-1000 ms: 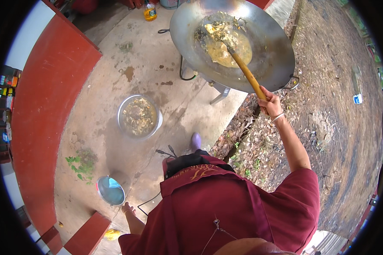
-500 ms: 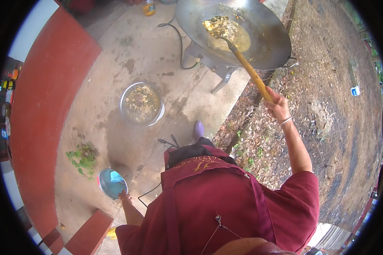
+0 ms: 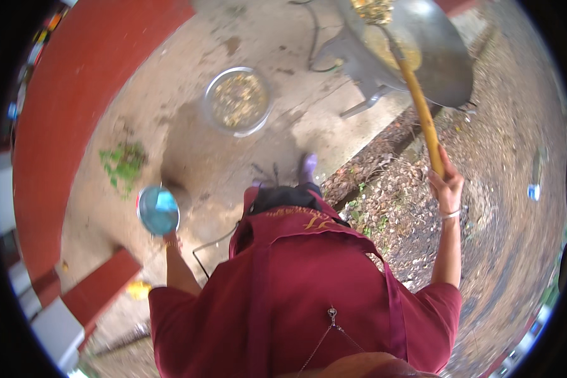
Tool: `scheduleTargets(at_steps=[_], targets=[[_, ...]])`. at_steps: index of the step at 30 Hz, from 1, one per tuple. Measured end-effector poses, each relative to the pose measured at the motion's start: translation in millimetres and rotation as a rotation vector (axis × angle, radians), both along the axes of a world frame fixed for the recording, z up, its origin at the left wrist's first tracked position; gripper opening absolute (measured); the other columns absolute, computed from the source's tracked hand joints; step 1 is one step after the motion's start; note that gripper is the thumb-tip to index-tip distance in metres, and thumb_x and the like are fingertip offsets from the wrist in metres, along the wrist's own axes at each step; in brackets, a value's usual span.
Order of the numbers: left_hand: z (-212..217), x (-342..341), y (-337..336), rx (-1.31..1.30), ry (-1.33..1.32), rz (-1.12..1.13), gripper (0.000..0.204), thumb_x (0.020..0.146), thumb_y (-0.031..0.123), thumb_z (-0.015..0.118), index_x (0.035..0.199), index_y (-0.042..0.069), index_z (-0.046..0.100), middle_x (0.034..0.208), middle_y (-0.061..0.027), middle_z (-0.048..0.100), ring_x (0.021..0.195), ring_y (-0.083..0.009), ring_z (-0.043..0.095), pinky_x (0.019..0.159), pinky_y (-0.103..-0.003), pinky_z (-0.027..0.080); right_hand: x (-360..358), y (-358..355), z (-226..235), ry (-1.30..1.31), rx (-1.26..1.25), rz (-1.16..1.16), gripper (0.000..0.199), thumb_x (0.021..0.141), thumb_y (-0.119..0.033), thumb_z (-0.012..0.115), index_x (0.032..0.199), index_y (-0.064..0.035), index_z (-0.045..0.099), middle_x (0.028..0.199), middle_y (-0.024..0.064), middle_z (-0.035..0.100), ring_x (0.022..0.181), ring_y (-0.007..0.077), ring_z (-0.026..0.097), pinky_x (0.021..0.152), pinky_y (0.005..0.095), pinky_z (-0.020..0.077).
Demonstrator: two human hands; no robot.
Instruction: The person stirs a mixture in a large wok over an outdoor gas burner, then transfers the cooked food into a metal bowl. The person repeats this process multiple times, moving between the wok and the bowl.
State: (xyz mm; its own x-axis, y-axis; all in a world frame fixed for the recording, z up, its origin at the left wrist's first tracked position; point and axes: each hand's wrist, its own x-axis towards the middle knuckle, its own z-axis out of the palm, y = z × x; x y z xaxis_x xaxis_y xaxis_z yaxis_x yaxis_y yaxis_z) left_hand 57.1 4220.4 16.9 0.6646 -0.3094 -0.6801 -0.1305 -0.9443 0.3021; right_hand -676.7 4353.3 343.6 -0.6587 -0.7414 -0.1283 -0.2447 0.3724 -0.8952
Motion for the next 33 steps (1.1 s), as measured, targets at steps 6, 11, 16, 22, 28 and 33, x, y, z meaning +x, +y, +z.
scheduleTargets(at_steps=[6,11,16,22,28,33], targets=[[40.4,41.1,-3.7,-0.078,-0.034,-0.017,0.040,0.077,0.029,0.054,0.112,0.013,0.044,0.092,-0.0114,0.051,0.071,-0.0250,0.054,0.049,-0.037,0.039,27.4,14.0,-47.6,-0.060,-0.132,0.270,0.054,0.070,0.009,0.051,0.121,-0.0066,0.045,0.103,0.0081,0.059,0.045,0.0010,0.043,0.036,0.0139,0.0361],[96.9,37.8,5.9,-0.011,-0.116,0.017,0.026,0.083,0.027,0.042,0.104,0.012,0.045,0.094,-0.0105,0.049,0.086,-0.0297,0.055,0.052,-0.041,0.039,56.0,-9.4,-118.3,-0.116,-0.075,0.460,0.051,0.069,0.008,0.055,0.118,-0.0057,0.048,0.112,0.0108,0.055,0.046,0.0016,0.045,0.036,0.0135,0.0375],[106.1,86.8,57.2,-0.133,-0.177,0.073,0.065,0.077,0.025,0.054,0.131,0.007,0.023,0.119,-0.0161,0.045,0.094,-0.0321,0.055,0.064,-0.046,0.046,94.6,-59.7,-194.1,-0.199,0.193,0.484,0.055,0.067,0.007,0.061,0.119,-0.0071,0.048,0.081,0.0075,0.062,0.046,0.0058,0.047,0.039,0.0182,0.0391],[97.2,133.0,156.7,-0.079,-0.163,0.296,0.070,0.076,0.025,0.057,0.134,0.012,0.020,0.112,-0.0151,0.048,0.088,-0.0305,0.055,0.060,-0.046,0.047,122.9,-130.8,-264.9,-0.307,0.371,0.564,0.056,0.066,0.005,0.062,0.118,-0.0092,0.050,0.062,0.0006,0.055,0.043,0.0066,0.043,0.039,0.0224,0.0364],[44.3,103.6,243.0,0.006,-0.110,0.546,0.040,0.076,0.029,0.056,0.110,0.010,0.046,0.095,-0.0110,0.049,0.078,-0.0249,0.054,0.060,-0.045,0.045,115.0,-210.5,-210.0,0.351,0.558,0.846,0.055,0.064,-0.011,0.066,0.117,-0.0163,0.051,0.074,0.0154,0.063,0.059,0.0226,0.060,0.056,0.0321,0.0478],[4.1,65.4,268.7,0.071,0.048,0.535,0.049,0.076,0.025,0.056,0.119,0.008,0.040,0.107,-0.0116,0.050,0.080,-0.0281,0.057,0.057,-0.043,0.047,154.4,-263.8,-112.4,1.092,0.678,1.032,0.052,0.069,-0.010,0.057,0.118,-0.0230,0.049,0.085,0.0146,0.061,0.079,0.0313,0.059,0.069,0.0387,0.0482]])
